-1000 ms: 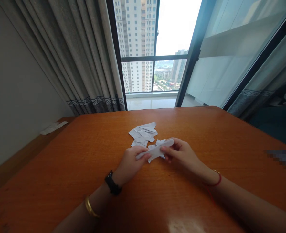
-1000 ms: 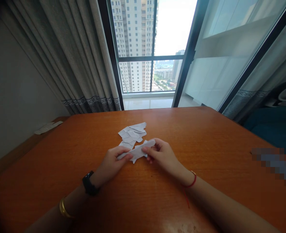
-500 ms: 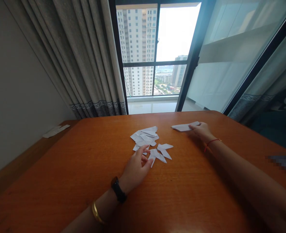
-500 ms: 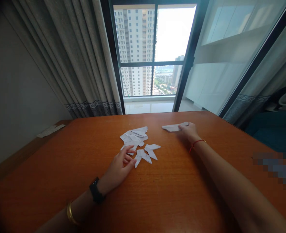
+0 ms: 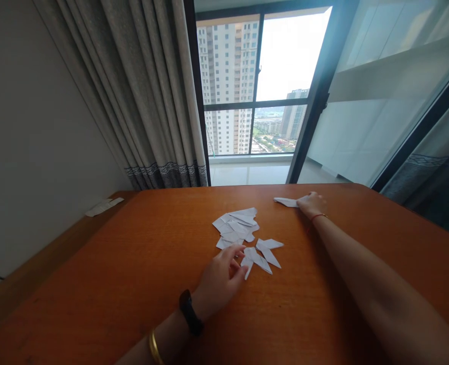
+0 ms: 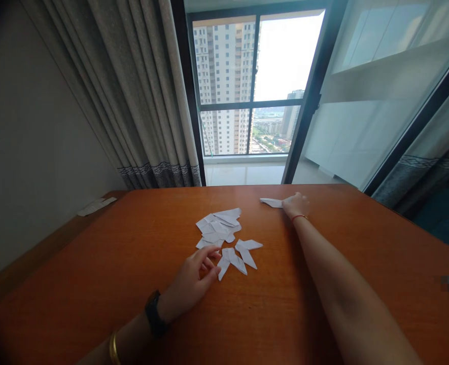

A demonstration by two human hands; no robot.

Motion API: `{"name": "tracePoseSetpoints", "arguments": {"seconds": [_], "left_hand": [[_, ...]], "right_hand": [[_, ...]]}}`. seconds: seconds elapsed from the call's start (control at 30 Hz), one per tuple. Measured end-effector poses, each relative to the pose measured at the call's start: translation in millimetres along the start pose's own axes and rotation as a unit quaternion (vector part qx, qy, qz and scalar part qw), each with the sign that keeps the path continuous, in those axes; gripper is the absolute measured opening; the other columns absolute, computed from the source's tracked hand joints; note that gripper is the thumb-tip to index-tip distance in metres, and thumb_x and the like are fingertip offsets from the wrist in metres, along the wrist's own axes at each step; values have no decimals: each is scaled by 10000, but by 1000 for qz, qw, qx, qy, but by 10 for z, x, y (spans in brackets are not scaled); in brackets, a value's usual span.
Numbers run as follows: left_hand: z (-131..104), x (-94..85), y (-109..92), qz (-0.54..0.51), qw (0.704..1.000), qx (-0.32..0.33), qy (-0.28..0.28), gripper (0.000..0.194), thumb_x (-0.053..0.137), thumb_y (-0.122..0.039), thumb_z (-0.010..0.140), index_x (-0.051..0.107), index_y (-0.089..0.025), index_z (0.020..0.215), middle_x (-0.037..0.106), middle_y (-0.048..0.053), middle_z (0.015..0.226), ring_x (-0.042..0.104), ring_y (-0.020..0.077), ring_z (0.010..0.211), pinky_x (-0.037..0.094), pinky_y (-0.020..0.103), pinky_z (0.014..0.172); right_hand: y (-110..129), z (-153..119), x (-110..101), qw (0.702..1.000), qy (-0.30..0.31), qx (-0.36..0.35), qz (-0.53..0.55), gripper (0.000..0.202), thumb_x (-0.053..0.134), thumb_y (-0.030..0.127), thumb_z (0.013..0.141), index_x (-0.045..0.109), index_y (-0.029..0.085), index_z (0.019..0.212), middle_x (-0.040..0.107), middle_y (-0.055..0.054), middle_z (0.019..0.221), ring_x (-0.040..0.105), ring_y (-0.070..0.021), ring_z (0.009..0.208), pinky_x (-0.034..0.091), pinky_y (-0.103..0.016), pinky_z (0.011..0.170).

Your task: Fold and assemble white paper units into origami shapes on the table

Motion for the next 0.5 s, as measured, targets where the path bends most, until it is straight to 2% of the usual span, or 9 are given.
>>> {"name": "tracePoseSetpoints", "arguments": {"seconds": [0.07,0.17,0.27,0.33,0.4,0.5], "left_hand": [[-7,-18,5,4,1000,1,-4,376,576,-203,856,544,-211,1231,648,61,1098,626,156,822,486,321,820],[-18,-42,19,3,1000,0,-8,359,574,-194,854,555,-218,1211,655,56,1096,629,162,826,486,326,822],[-22,-57,32,-4,1000,-2,-8,344,572,-190,854,564,-225,1197,661,49,1091,632,160,814,490,318,806],[-19,-65,47,-7,1000,-6,-10,338,568,-189,856,569,-227,1192,665,48,1082,634,161,820,494,310,791],[-16,-68,71,-7,1000,-14,-11,325,567,-189,856,580,-224,1179,670,50,1067,637,166,827,497,303,776],[-15,-70,106,-8,1000,-25,-14,306,574,-199,854,598,-216,1158,679,56,1030,639,180,853,501,300,768]], "right_hand": [[8,-83,-9,999,-32,30,-10,602,637,358,778,527,44,1279,505,-315,1246,485,-458,1167,434,-550,903],[41,-206,-48,996,-70,52,-24,624,526,377,831,445,77,1373,401,-312,1362,390,-470,1250,374,-595,940],[174,-307,-60,996,-84,3,-38,574,410,397,897,403,169,1424,309,-206,1490,270,-404,1356,225,-614,1055],[316,-372,-3,993,-61,-74,-66,554,368,449,922,405,233,1432,283,-122,1537,202,-350,1404,76,-616,1110],[413,-436,126,984,0,-135,-112,569,316,508,939,405,253,1439,266,-103,1556,147,-351,1426,-32,-663,1090],[425,-502,341,969,104,-163,-156,580,244,539,954,421,267,1435,310,-98,1545,176,-357,1423,-10,-710,1062]]}}
Point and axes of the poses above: each hand's wrist, its own z-axis towards the middle knuckle, its own x-axis out of the palm, y = z × x, the point moved 7 cm from there along z, towards the middle knuckle
